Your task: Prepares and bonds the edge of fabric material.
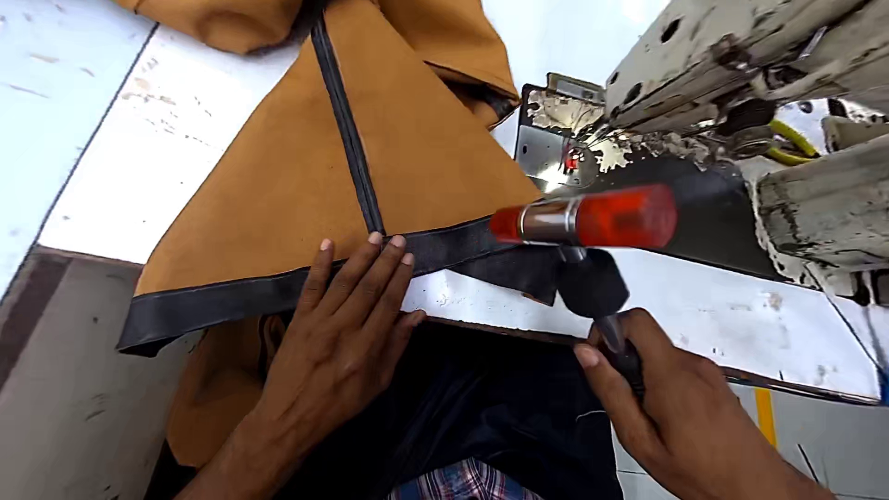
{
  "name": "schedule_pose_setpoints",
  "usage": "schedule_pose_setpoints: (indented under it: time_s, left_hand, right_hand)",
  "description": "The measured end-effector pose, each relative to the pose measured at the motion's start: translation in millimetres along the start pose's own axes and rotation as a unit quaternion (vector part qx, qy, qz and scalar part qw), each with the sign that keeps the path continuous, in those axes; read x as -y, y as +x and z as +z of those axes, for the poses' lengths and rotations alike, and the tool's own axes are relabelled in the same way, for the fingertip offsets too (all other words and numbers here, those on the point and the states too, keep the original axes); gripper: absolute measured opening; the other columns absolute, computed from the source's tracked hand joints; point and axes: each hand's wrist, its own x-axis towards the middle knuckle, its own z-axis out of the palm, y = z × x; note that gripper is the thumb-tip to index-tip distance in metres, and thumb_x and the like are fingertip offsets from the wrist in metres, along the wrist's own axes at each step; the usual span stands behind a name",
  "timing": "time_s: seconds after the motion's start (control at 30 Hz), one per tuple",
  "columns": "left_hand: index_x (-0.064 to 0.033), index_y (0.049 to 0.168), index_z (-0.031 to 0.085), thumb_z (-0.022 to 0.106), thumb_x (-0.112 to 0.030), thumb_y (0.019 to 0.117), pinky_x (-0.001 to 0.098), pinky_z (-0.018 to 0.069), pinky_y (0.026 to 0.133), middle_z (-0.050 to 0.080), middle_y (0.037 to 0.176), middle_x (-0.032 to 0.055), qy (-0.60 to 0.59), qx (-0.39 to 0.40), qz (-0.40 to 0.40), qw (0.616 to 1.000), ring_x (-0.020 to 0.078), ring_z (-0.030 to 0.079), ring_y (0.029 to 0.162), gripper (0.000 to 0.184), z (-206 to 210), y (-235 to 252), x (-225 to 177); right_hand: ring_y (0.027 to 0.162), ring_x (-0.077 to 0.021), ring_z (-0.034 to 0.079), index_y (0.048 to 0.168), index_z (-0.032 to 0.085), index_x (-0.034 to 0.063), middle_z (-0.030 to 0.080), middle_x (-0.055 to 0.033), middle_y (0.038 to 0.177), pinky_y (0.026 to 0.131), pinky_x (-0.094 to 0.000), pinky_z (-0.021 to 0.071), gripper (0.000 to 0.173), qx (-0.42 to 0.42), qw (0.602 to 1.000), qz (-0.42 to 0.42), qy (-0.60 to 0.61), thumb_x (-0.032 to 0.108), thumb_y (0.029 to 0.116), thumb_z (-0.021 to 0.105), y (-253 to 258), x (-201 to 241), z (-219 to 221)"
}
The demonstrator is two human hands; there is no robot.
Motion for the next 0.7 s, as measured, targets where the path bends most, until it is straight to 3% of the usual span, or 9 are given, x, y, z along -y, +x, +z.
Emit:
schedule_pose_setpoints:
  time_s: [0.1,0.23,0.33,0.43,0.57,0.63,0.7]
  left_hand:
    - [-0.0044,0.150,0.052,0.044,-0.035,0.1081,0.0565,0.0216,0.126,0.047,0.159,0.0101,-0.008,0.004,0.006,1.000,0.0265,0.038,0.151,0.052,-5,-9,10]
    - [-0.0069,0.151,0.052,0.043,-0.038,0.1082,0.0570,0.0210,0.126,0.047,0.159,0.0079,-0.007,0.007,-0.005,1.000,0.0260,0.038,0.151,0.053,-5,-9,12]
    - [-0.0086,0.151,0.052,0.042,-0.039,0.1087,0.0576,0.0212,0.126,0.048,0.158,0.0064,-0.012,0.007,-0.008,1.000,0.0255,0.038,0.151,0.053,-4,-7,13]
    - [-0.0091,0.149,0.055,0.044,-0.039,0.1082,0.0573,0.0212,0.126,0.050,0.157,0.0057,-0.014,-0.008,-0.010,1.000,0.0250,0.039,0.150,0.051,-1,-7,14]
    - [-0.0113,0.147,0.057,0.045,-0.040,0.1081,0.0570,0.0208,0.126,0.051,0.156,0.0037,-0.017,-0.012,-0.015,1.000,0.0242,0.039,0.150,0.050,-3,-7,13]
    - [-0.0119,0.149,0.056,0.045,-0.041,0.1078,0.0551,0.0207,0.126,0.051,0.156,0.0027,-0.025,-0.010,-0.024,0.999,0.0226,0.039,0.150,0.051,-3,-6,13]
    - [-0.0100,0.153,0.049,0.046,-0.043,0.1068,0.0514,0.0206,0.127,0.049,0.158,0.0036,-0.046,-0.003,-0.044,0.998,0.0199,0.038,0.150,0.057,-6,-6,13]
  right_hand:
    - [0.045,-0.0042,0.042,0.101,0.054,0.0176,0.043,0.0107,0.058,0.039,-0.0255,0.0350,0.033,0.036,0.999,-0.004,-0.027,0.046,0.1060,0.038,8,2,-1]
    - [0.047,-0.0048,0.045,0.105,0.053,0.0129,0.047,0.0050,0.062,0.040,-0.0243,0.0378,0.038,0.005,0.999,-0.036,-0.004,0.047,0.1086,0.037,11,8,4]
    - [0.045,-0.0085,0.046,0.101,0.056,0.0137,0.047,0.0060,0.059,0.038,-0.0288,0.0374,0.037,0.066,0.996,-0.037,-0.041,0.046,0.1066,0.039,18,6,1]
    - [0.050,-0.0129,0.051,0.107,0.056,0.0065,0.055,-0.0037,0.066,0.042,-0.0311,0.0415,0.039,0.061,0.997,-0.042,-0.009,0.043,0.1090,0.042,21,21,-14]
    - [0.045,-0.0122,0.048,0.101,0.057,0.0110,0.049,0.0024,0.060,0.038,-0.0311,0.0386,0.038,0.093,0.993,-0.046,-0.054,0.044,0.1065,0.040,23,18,2]
    - [0.050,-0.0189,0.054,0.107,0.060,0.0042,0.057,-0.0065,0.067,0.042,-0.0357,0.0421,0.039,0.104,0.993,-0.055,-0.027,0.040,0.1085,0.045,26,29,-12]
    - [0.055,-0.0174,0.056,0.108,0.056,0.0034,0.059,-0.0087,0.071,0.047,-0.0325,0.0466,0.036,0.078,0.995,-0.067,0.007,0.038,0.1094,0.045,22,37,-7]
